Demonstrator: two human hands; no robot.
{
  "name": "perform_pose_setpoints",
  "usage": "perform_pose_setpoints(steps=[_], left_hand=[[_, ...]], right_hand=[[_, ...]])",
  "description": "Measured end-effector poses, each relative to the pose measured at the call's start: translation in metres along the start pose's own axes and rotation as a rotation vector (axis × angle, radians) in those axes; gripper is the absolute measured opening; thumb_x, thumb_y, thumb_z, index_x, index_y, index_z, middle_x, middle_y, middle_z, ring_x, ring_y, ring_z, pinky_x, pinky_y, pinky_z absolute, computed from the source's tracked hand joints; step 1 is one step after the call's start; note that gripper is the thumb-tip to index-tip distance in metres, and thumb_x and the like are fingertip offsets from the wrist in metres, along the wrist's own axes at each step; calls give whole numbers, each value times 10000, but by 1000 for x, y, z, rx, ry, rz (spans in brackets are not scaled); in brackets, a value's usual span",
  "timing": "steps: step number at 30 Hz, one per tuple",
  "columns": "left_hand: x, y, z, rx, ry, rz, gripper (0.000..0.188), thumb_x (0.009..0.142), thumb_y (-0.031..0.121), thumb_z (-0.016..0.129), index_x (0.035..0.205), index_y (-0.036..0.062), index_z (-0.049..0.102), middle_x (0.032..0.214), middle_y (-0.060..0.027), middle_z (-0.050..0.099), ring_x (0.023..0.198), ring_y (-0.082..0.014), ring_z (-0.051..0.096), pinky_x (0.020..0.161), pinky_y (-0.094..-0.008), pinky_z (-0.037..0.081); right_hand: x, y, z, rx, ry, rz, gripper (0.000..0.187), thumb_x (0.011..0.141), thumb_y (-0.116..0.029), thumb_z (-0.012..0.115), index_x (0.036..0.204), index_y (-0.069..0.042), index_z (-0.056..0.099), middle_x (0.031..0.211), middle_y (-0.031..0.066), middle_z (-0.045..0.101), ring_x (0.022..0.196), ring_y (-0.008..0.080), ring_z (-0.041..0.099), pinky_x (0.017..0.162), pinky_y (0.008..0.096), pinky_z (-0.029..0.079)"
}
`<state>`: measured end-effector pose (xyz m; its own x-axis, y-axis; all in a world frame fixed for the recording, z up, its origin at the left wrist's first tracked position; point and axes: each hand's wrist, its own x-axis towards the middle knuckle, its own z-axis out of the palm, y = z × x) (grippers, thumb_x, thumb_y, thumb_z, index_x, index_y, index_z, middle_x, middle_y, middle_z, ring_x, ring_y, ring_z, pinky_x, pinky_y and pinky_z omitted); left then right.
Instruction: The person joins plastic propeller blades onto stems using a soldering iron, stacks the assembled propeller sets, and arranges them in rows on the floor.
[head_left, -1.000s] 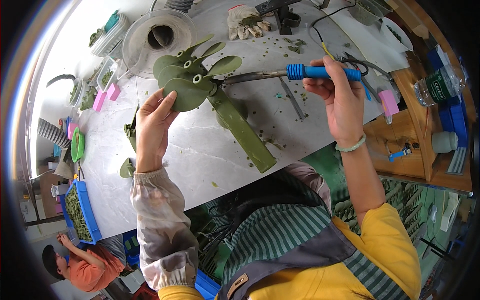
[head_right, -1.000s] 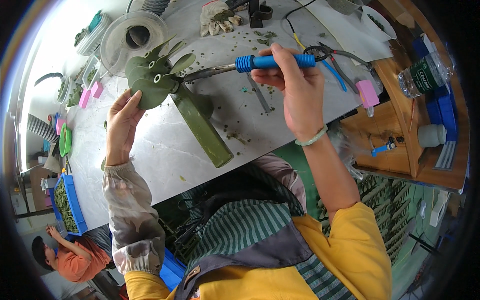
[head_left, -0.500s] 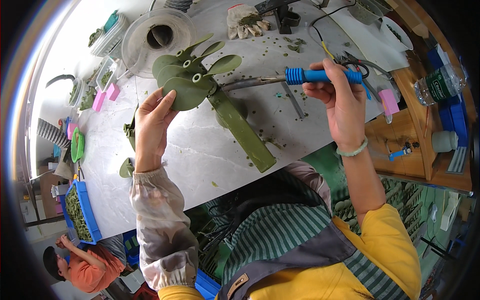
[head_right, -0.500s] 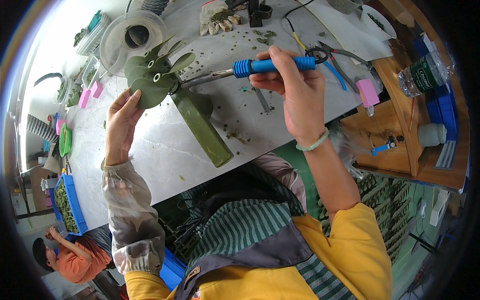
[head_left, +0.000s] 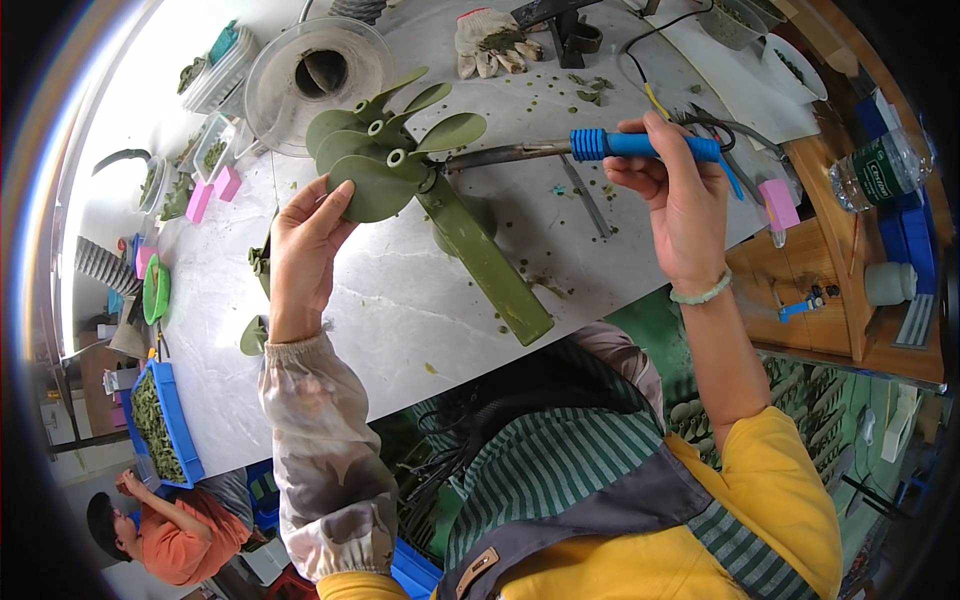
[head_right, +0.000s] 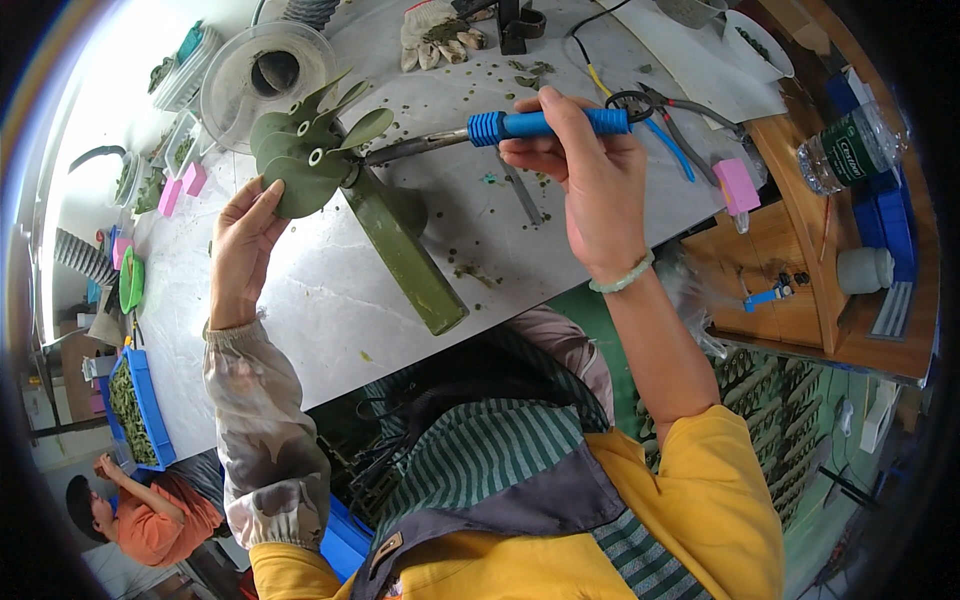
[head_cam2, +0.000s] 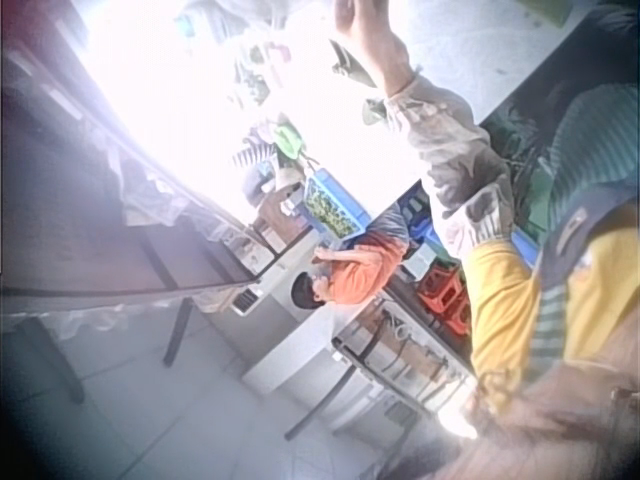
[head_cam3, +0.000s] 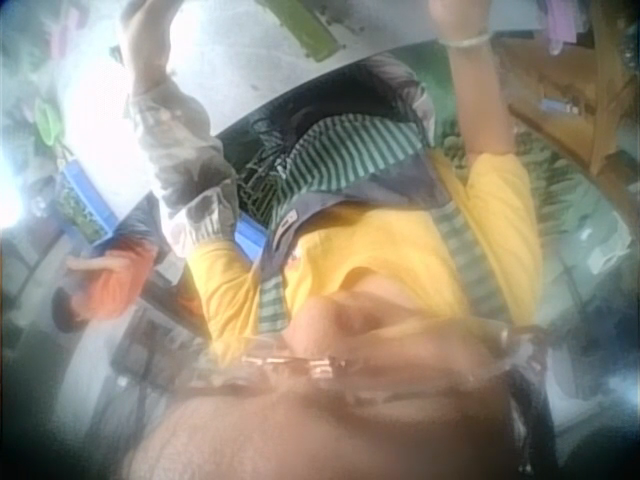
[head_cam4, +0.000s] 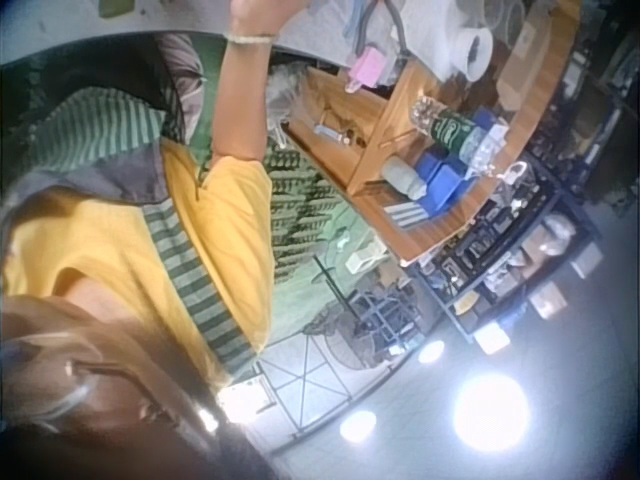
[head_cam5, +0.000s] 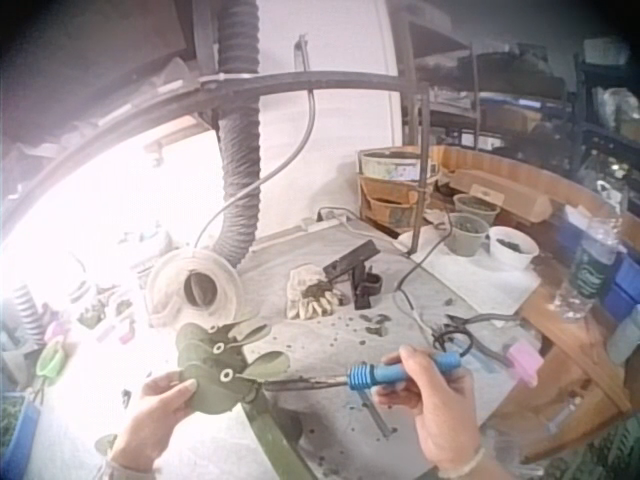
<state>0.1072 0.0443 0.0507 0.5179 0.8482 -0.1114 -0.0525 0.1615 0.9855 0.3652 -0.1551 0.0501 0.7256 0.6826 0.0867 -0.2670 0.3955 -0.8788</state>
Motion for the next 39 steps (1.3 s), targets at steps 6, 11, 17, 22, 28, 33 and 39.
perform_pose_setpoints(steps=[6,11,17,22,28,33,39], left_hand=[[0,1,-1,4,5,0,267,887,96,625,1111,-45,596,990,-92,660,875,-139,642,807,-256,533],[0,1,0,8,-5,-3,268,887,99,625,1109,-48,599,994,-92,660,880,-143,642,818,-264,531],[0,2,-1,7,-11,-1,263,887,101,625,1106,-43,603,994,-90,660,881,-142,641,823,-266,529],[1,1,-3,11,-13,-8,259,887,99,624,1104,-42,603,988,-86,660,875,-140,641,815,-262,531],[0,2,-1,6,-10,-6,261,888,96,621,1109,-43,599,992,-87,660,881,-141,639,813,-260,531],[0,3,0,10,-9,-3,266,886,99,625,1110,-42,601,991,-88,660,886,-141,638,817,-260,530],[0,3,0,27,2,-9,263,885,104,628,1103,-42,607,985,-88,660,881,-140,638,812,-260,531]], right_hand=[[-4,-2,0,-16,-13,11,259,908,-202,592,932,51,642,813,115,659,675,180,676,648,281,583],[-6,-4,-2,-23,-29,12,265,907,-208,594,931,52,642,811,115,660,670,178,675,637,279,581],[-8,-5,1,-28,-13,17,266,905,-208,597,920,54,640,816,114,659,671,176,673,642,280,581],[-3,-1,-1,-8,-12,13,257,904,-200,596,918,53,638,827,114,658,682,178,672,653,281,581],[-1,4,-1,7,1,4,249,907,-195,590,924,49,636,849,119,657,691,180,674,659,282,583],[-3,1,-1,2,-5,0,252,907,-201,595,924,45,644,817,112,660,684,175,677,652,277,585],[-6,-2,0,-10,-4,-1,263,906,-209,595,922,49,645,803,110,659,675,176,676,649,277,584]])
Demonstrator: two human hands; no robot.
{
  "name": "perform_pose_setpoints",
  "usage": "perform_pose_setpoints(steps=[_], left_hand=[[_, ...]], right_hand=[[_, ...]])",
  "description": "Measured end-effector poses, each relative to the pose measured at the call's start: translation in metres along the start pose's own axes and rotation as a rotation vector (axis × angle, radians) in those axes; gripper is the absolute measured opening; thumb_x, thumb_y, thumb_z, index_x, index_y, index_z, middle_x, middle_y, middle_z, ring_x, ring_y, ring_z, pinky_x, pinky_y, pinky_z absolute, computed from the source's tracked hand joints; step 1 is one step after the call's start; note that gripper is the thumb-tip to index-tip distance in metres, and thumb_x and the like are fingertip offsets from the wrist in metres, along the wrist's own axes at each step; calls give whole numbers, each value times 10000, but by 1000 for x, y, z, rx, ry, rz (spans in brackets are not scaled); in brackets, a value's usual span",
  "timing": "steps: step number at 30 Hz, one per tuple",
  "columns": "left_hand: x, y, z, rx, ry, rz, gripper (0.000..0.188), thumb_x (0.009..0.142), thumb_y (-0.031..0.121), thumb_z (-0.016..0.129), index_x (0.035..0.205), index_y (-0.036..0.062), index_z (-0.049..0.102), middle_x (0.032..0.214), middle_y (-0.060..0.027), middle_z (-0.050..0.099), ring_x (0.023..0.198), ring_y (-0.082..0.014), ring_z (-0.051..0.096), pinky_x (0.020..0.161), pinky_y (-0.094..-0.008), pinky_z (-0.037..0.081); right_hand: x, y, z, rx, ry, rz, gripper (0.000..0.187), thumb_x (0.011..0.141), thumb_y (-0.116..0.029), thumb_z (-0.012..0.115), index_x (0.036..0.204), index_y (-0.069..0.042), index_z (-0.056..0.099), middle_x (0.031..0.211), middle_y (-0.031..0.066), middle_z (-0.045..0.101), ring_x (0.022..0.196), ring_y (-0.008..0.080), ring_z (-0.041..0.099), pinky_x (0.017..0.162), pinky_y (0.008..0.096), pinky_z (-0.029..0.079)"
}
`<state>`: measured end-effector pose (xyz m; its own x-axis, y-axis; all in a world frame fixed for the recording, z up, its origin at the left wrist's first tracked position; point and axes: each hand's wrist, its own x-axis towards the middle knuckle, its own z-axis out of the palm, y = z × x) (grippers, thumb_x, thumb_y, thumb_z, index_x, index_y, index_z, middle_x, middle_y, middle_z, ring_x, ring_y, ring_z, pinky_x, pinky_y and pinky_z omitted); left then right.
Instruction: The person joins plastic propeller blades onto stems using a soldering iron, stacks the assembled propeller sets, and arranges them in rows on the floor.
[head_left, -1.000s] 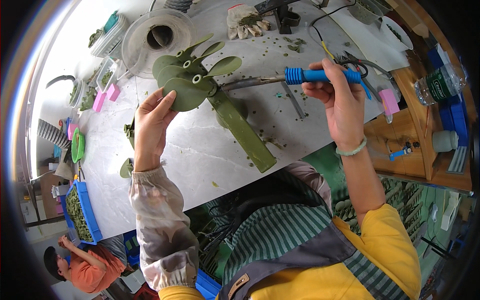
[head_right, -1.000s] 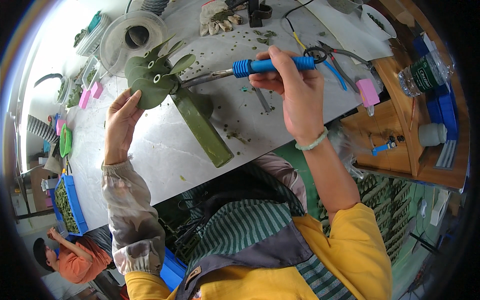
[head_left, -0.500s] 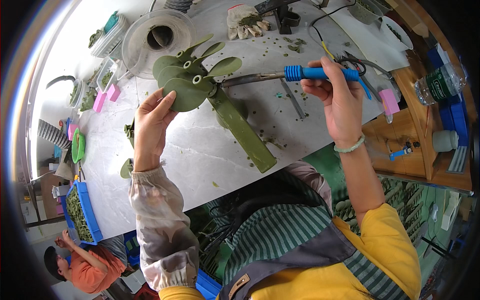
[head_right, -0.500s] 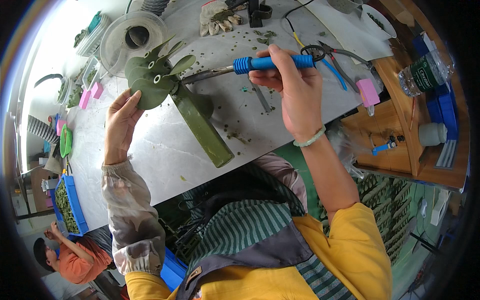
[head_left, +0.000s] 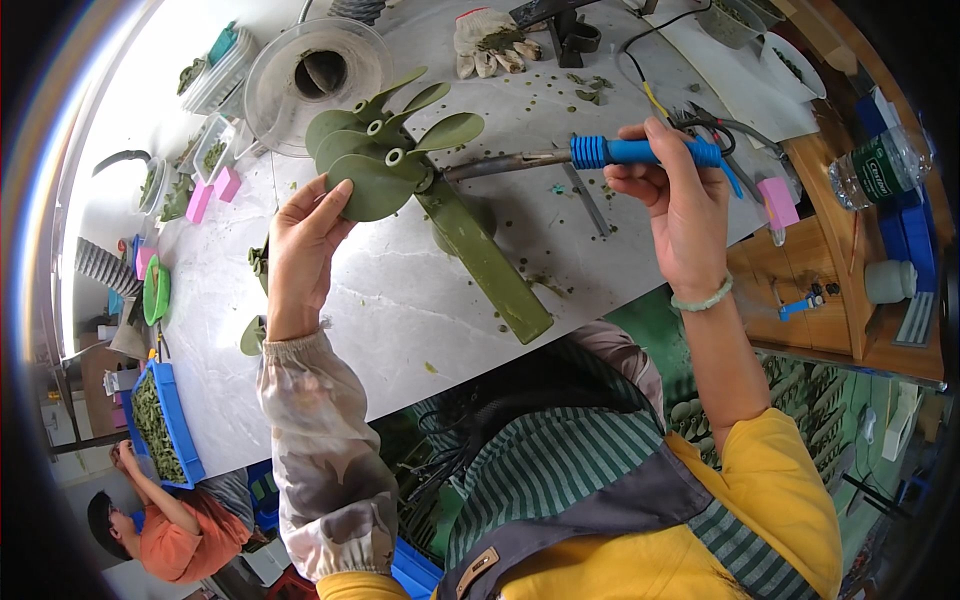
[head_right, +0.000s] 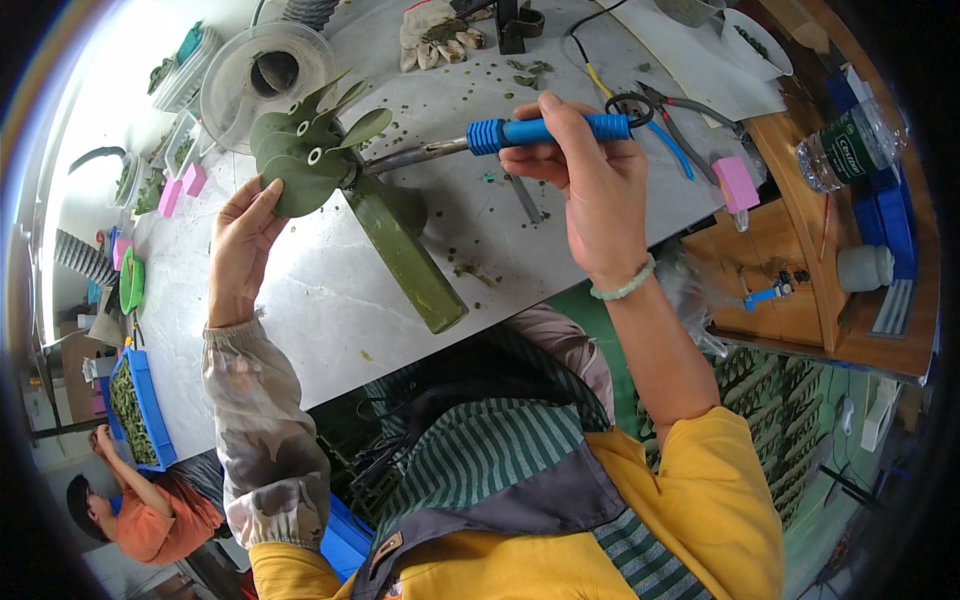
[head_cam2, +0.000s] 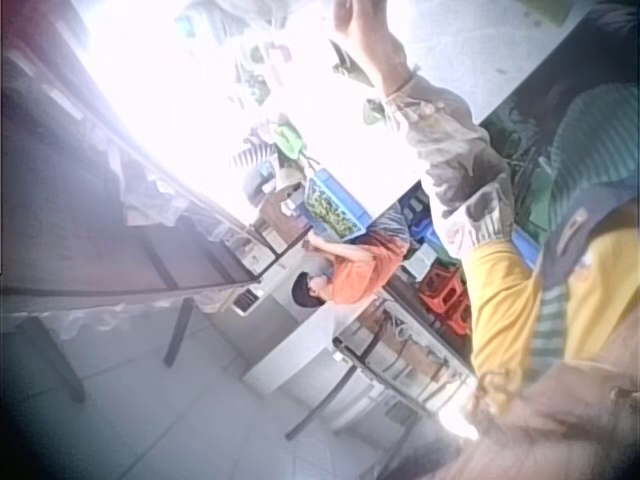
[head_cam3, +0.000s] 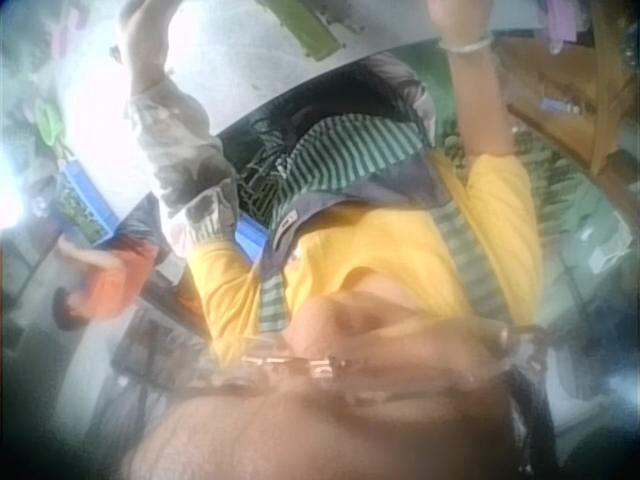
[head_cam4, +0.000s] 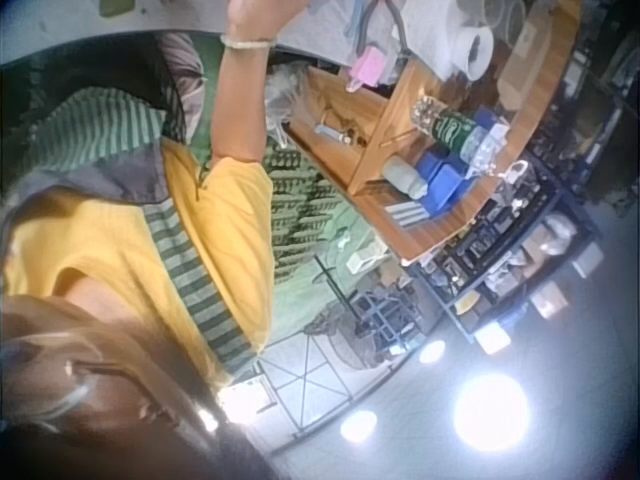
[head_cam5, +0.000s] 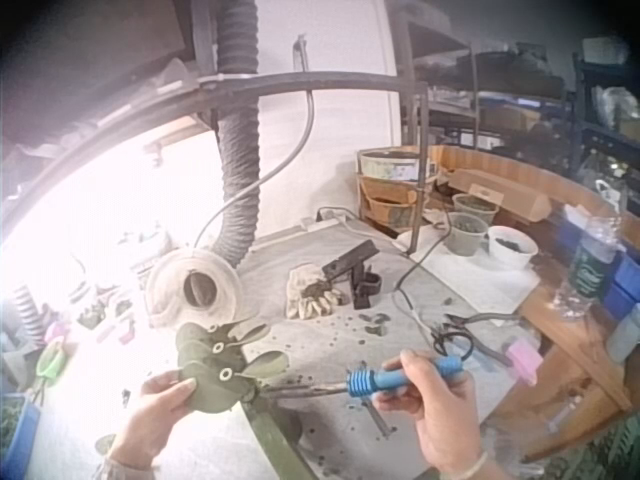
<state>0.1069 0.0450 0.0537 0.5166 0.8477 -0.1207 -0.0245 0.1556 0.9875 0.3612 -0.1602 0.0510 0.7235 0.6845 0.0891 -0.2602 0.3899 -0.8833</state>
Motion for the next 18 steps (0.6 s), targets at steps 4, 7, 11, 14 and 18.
perform_pose_setpoints(steps=[4,7,11,14,18], left_hand=[[1,-1,0,-13,-9,4,263,886,101,625,1106,-43,604,984,-87,660,877,-140,639,810,-258,532],[1,-1,-1,-19,-14,2,263,887,98,624,1108,-44,602,986,-87,659,877,-140,639,810,-258,532],[1,0,0,-13,-4,-3,259,888,96,622,1105,-44,603,990,-89,659,878,-139,640,807,-256,534],[1,-1,0,-13,-9,2,254,886,95,625,1101,-39,607,984,-85,661,872,-136,642,798,-252,537],[1,0,1,-6,-5,-4,252,883,97,630,1099,-32,611,976,-80,664,865,-132,644,791,-248,538]], right_hand=[[-2,-1,-2,6,-18,11,240,891,-185,612,941,47,644,872,111,659,665,163,666,616,253,589],[-4,-3,-1,18,-8,12,245,891,-186,612,941,52,642,855,110,659,663,163,665,615,255,589],[0,-2,-1,1,-2,19,254,899,-195,603,930,54,641,821,109,658,674,168,669,641,263,583],[4,3,-1,9,5,18,262,900,-203,602,928,55,640,803,106,655,677,167,670,653,261,579],[5,6,-1,25,8,18,275,896,-210,610,939,60,637,774,101,651,669,158,667,645,247,578]])
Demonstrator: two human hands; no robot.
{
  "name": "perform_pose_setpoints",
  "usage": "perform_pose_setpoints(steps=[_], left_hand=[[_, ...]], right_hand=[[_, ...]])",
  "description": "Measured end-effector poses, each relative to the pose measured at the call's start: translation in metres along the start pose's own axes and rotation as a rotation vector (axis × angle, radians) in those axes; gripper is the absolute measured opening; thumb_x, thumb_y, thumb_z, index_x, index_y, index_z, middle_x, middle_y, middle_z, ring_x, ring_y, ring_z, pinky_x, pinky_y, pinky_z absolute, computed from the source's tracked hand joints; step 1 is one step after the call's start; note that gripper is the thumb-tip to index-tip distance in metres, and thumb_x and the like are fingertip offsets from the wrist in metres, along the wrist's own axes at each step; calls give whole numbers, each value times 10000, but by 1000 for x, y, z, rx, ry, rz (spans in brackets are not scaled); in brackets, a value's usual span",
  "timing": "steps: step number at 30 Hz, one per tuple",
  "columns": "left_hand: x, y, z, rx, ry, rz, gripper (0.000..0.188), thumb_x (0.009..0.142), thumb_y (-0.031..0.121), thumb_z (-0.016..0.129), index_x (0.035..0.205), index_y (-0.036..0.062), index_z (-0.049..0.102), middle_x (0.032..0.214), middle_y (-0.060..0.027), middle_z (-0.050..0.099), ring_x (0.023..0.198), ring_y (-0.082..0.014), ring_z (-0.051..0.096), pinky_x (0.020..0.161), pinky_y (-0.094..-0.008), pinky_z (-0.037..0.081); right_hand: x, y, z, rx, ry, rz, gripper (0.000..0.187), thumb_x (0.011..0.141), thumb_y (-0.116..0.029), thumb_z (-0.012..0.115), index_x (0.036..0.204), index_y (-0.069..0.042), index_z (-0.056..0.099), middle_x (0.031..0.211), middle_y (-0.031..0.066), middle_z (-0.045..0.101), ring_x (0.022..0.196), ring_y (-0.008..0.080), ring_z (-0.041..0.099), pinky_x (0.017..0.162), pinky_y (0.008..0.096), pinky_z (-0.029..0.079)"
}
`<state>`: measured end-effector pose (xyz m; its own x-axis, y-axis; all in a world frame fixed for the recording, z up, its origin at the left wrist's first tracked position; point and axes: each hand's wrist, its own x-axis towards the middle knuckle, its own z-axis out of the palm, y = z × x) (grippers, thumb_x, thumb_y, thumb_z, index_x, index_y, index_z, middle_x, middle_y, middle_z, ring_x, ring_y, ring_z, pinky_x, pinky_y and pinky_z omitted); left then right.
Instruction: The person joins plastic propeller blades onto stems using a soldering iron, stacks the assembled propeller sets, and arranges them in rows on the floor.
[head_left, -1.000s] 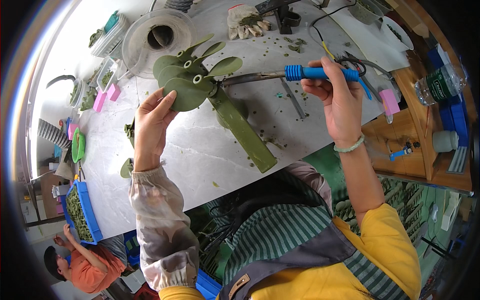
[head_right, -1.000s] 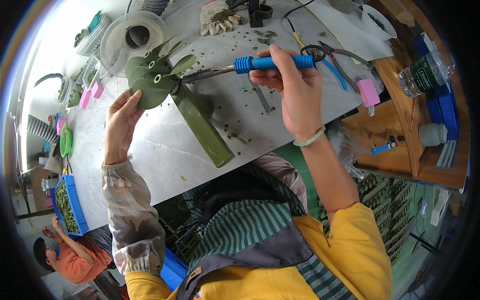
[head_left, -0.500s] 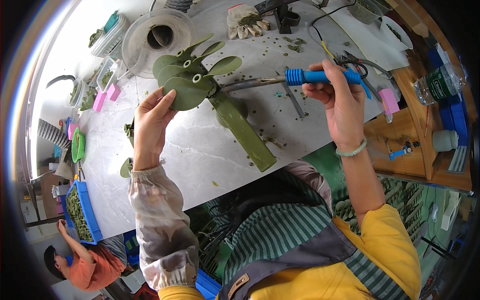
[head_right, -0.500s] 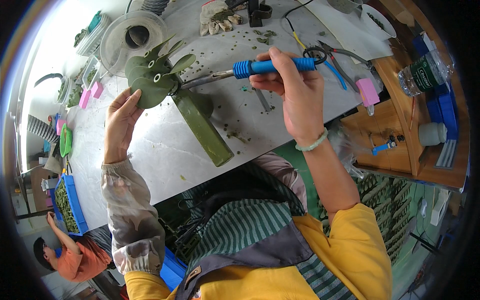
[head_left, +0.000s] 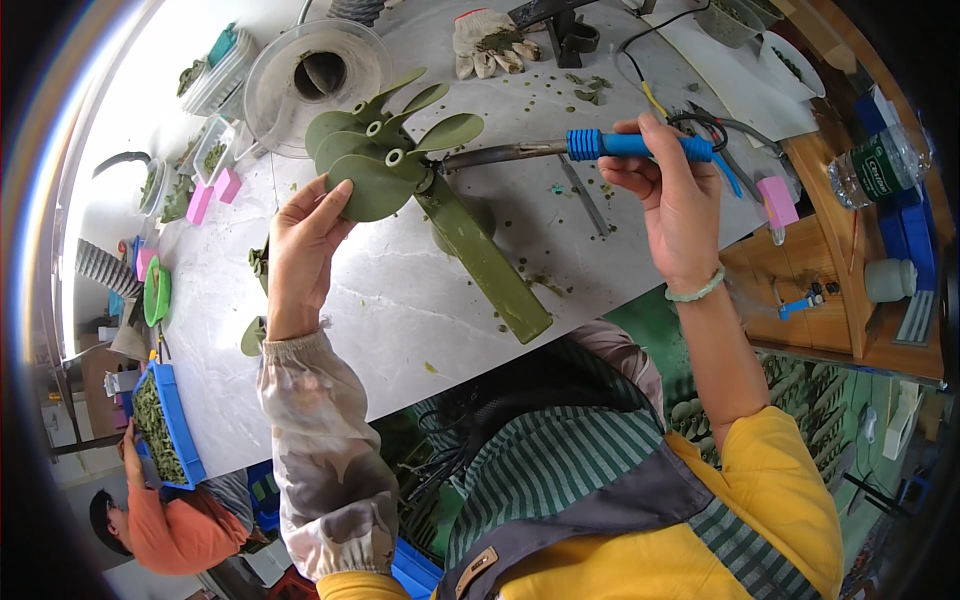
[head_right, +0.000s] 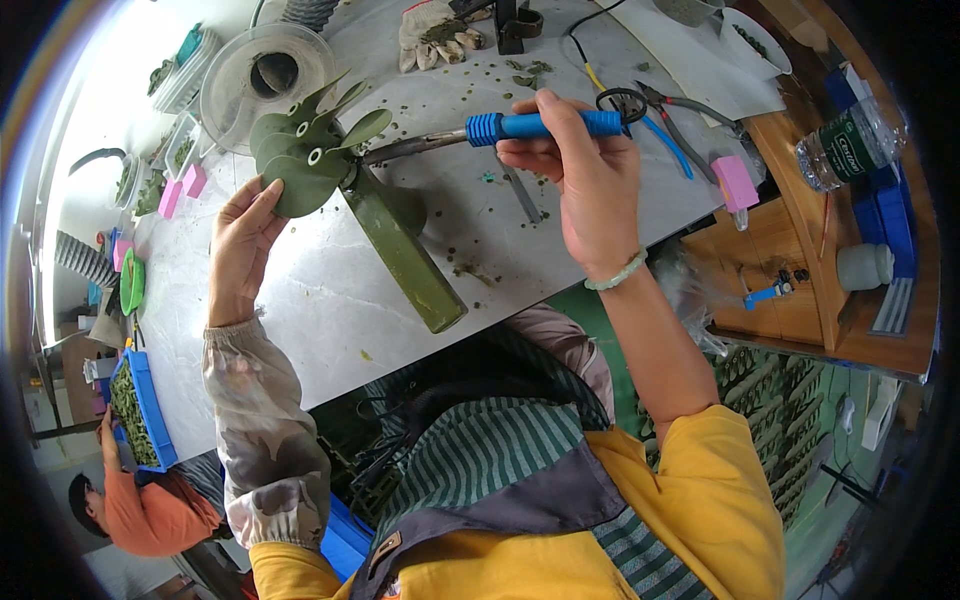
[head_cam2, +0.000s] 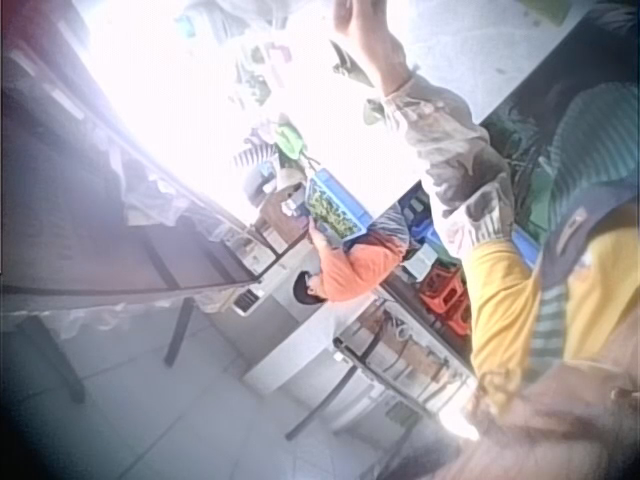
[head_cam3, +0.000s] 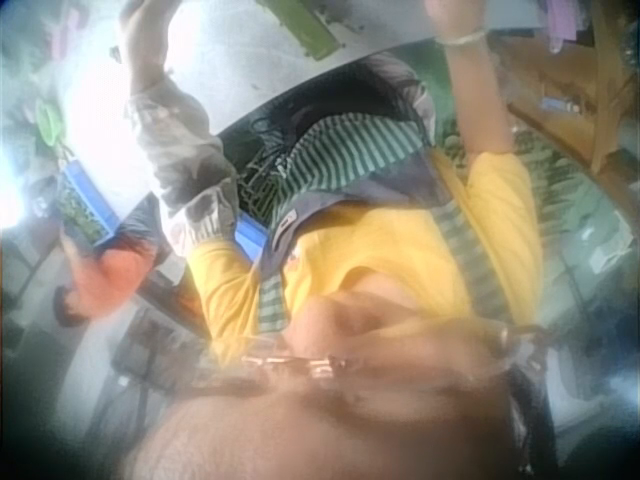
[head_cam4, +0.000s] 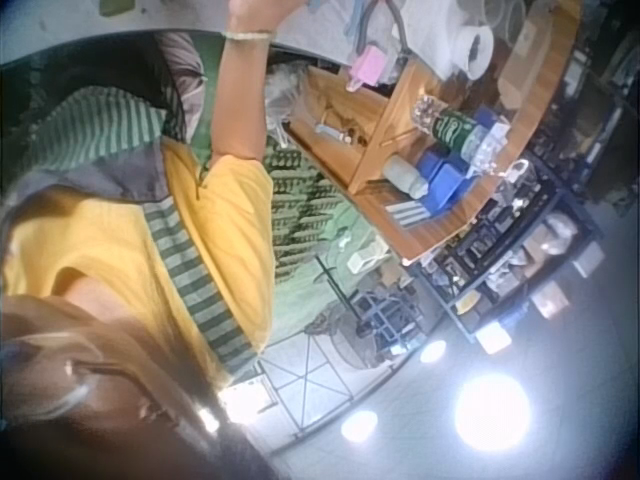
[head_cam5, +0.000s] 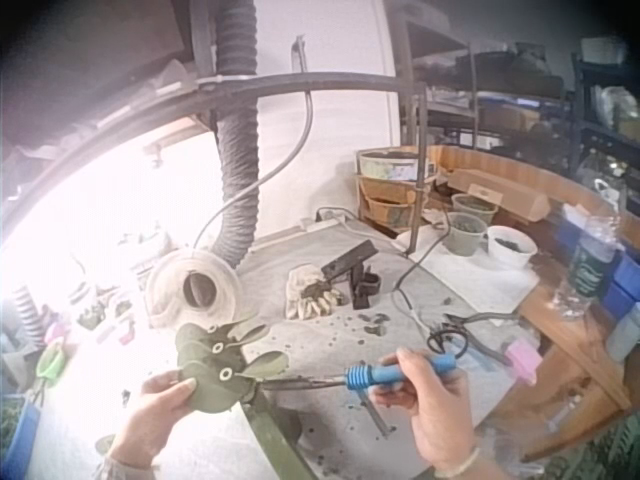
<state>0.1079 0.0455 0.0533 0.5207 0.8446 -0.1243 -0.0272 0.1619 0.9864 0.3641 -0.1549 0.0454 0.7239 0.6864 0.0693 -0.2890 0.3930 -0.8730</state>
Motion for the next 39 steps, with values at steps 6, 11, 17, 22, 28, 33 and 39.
perform_pose_setpoints(steps=[6,11,17,22,28,33,39], left_hand=[[1,-1,-1,-7,-5,0,256,879,102,637,1099,-27,615,977,-77,666,865,-130,646,790,-243,536],[1,0,-2,9,-12,-1,265,881,107,635,1109,-27,612,979,-77,667,867,-129,647,791,-241,534],[0,0,-1,3,-4,-6,265,881,107,635,1109,-27,612,979,-77,667,865,-129,646,792,-242,534],[1,-1,-2,-2,-4,-6,256,880,104,636,1100,-26,615,971,-75,667,863,-130,645,791,-246,537],[1,0,0,12,1,-11,253,880,102,635,1097,-25,615,971,-73,666,862,-128,645,786,-243,536],[0,2,-1,15,-15,-11,255,881,106,635,1100,-24,613,977,-73,665,860,-129,645,786,-242,534],[3,-1,-2,21,-13,-11,268,885,114,631,1112,-27,606,998,-78,660,877,-136,643,794,-244,530]], right_hand=[[-4,-4,-1,-3,-5,12,264,891,-206,616,937,53,640,810,103,656,661,158,665,632,244,580],[-7,-7,0,-14,-10,14,263,891,-204,615,930,54,641,825,104,657,658,159,664,625,244,580],[-5,-6,0,-19,-10,9,264,897,-206,606,926,54,641,822,108,658,673,166,668,639,259,580],[-2,-3,-1,-6,-5,1,253,902,-202,598,922,46,644,835,110,662,690,173,671,648,272,580],[-2,-9,-5,-8,4,-11,240,898,-196,603,922,39,647,841,108,664,692,172,672,652,270,582],[-2,-18,-11,-49,21,-36,241,894,-194,607,932,40,649,839,109,666,688,168,674,644,274,588],[-1,-31,-23,-82,48,-52,233,887,-184,612,937,41,645,873,117,668,689,172,672,648,274,595]])
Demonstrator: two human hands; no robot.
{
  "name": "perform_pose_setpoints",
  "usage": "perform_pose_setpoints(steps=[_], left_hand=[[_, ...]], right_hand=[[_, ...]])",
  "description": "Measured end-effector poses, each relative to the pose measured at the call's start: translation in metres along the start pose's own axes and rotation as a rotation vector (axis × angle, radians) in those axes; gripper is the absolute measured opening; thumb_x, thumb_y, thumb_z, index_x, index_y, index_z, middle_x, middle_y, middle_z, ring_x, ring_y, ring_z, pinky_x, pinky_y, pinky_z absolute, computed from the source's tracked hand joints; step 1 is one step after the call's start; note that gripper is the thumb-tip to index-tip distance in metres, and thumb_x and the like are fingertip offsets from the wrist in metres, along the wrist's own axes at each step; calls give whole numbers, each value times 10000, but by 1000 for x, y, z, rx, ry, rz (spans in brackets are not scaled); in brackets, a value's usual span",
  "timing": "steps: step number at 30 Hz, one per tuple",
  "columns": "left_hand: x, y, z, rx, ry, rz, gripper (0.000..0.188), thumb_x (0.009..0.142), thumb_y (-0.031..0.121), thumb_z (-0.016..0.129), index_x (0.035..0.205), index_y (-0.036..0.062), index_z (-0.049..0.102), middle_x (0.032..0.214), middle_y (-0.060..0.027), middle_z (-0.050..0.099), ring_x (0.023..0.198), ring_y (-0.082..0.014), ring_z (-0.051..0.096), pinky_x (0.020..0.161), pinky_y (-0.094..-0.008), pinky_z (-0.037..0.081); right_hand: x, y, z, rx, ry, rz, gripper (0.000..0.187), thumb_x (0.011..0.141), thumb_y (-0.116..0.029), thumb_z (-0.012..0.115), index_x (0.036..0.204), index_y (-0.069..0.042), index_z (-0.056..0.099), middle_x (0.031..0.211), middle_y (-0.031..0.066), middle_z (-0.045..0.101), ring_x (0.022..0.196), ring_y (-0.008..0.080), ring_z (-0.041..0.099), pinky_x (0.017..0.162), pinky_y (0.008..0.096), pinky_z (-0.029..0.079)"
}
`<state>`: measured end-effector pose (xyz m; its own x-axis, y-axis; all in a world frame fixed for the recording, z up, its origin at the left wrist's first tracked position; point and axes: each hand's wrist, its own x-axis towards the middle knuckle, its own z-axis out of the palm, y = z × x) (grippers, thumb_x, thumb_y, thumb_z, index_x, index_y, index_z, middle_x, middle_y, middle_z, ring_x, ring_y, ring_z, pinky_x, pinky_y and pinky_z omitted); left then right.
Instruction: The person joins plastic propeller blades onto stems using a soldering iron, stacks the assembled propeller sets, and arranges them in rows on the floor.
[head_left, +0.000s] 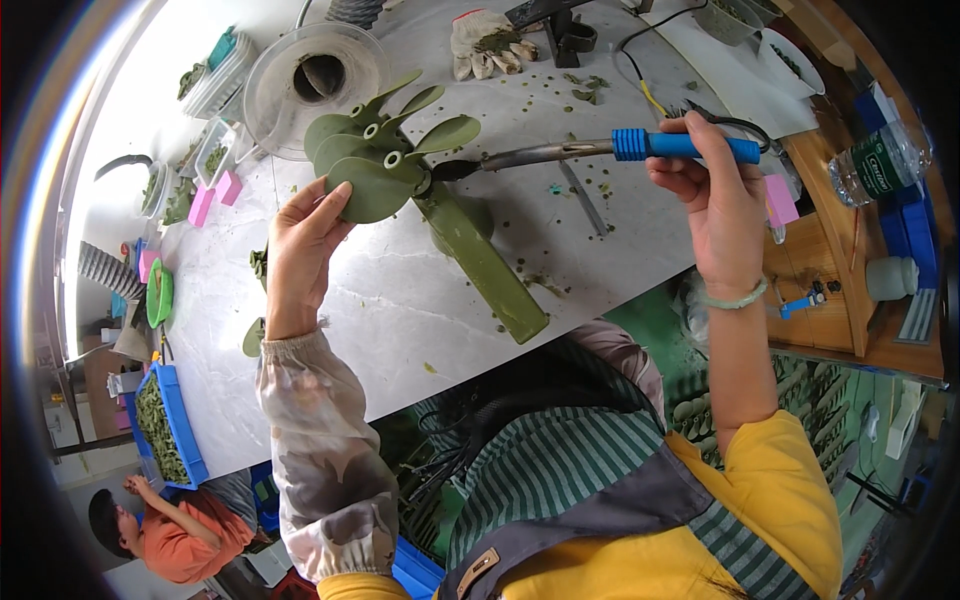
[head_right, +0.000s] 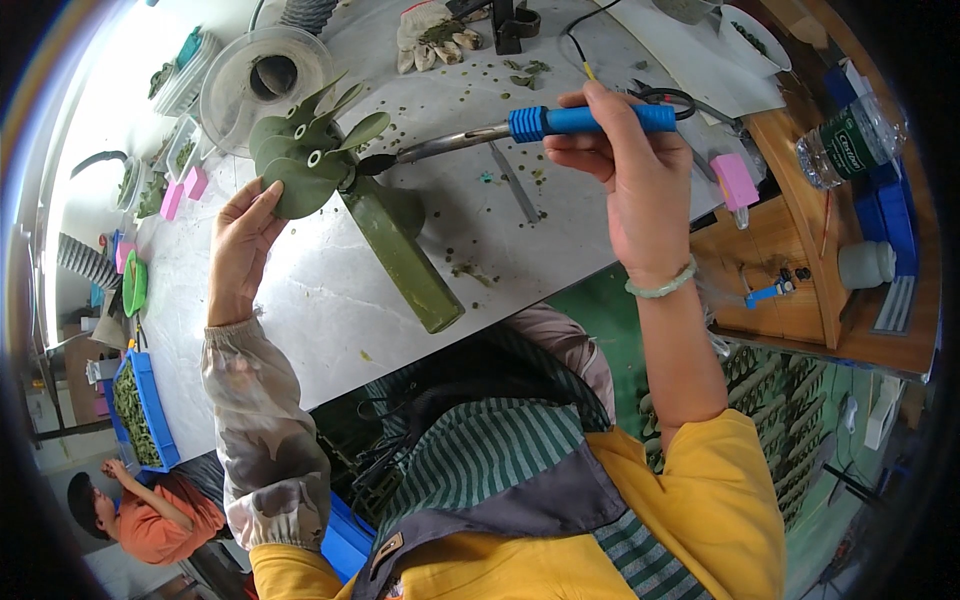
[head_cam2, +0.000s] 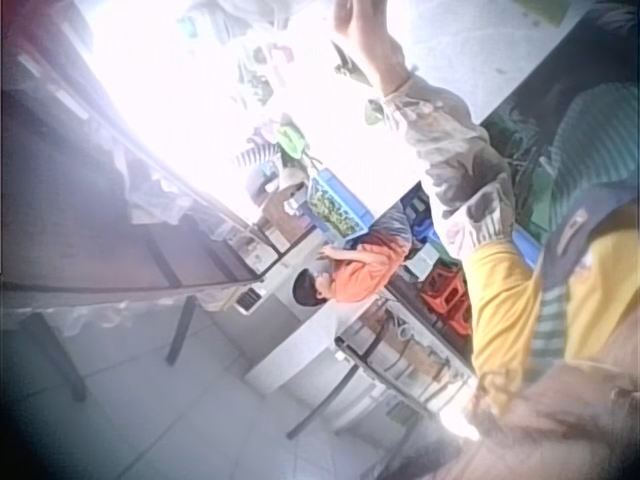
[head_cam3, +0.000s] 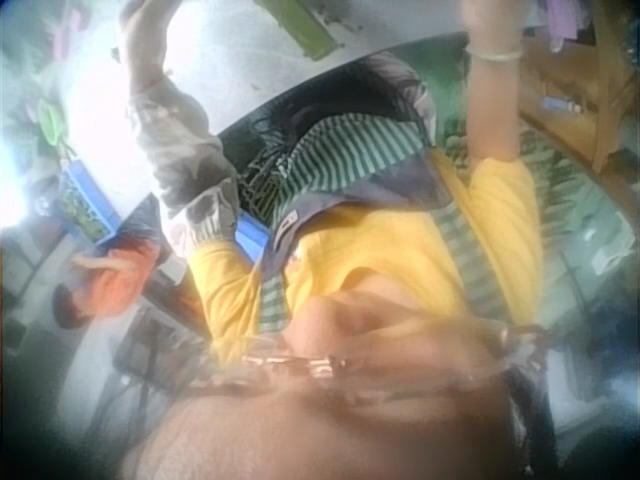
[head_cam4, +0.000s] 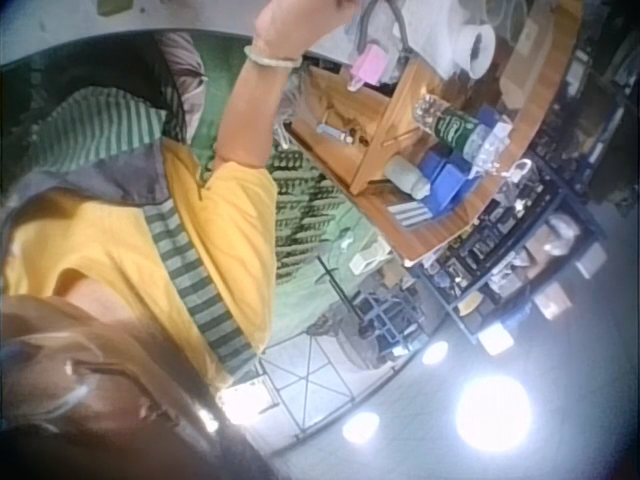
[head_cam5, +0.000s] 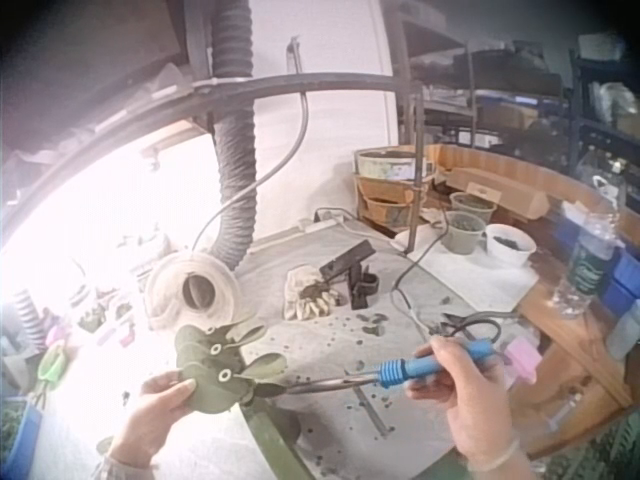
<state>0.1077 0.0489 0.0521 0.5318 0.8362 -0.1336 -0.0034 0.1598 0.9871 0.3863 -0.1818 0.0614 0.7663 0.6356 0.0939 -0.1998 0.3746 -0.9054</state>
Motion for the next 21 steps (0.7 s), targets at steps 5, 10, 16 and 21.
perform_pose_setpoints(steps=[5,10,16,21], left_hand=[[-1,2,0,9,4,-20,290,883,122,636,1130,-26,598,1006,-80,659,885,-140,641,810,-250,522],[0,2,-1,28,1,-29,302,881,144,642,1133,-15,595,1006,-79,658,882,-135,641,804,-255,523],[-9,14,-3,119,48,-36,340,897,205,625,1164,5,560,992,-88,658,883,-142,641,797,-256,521],[-39,30,-34,311,189,55,373,947,254,549,1252,41,519,1069,-87,631,935,-131,609,830,-240,489]], right_hand=[[-2,-8,-9,-3,21,-7,232,887,-182,612,932,43,647,858,113,667,677,169,669,644,271,594],[-5,-11,-14,-11,9,4,231,888,-184,611,928,40,653,832,107,666,668,167,670,639,268,593],[-10,-17,-5,-31,-21,-19,241,887,-200,614,921,36,654,835,110,667,668,169,675,625,269,591],[-14,-22,11,-120,-60,-80,228,896,-206,608,929,15,653,857,109,672,681,178,678,634,286,591]])
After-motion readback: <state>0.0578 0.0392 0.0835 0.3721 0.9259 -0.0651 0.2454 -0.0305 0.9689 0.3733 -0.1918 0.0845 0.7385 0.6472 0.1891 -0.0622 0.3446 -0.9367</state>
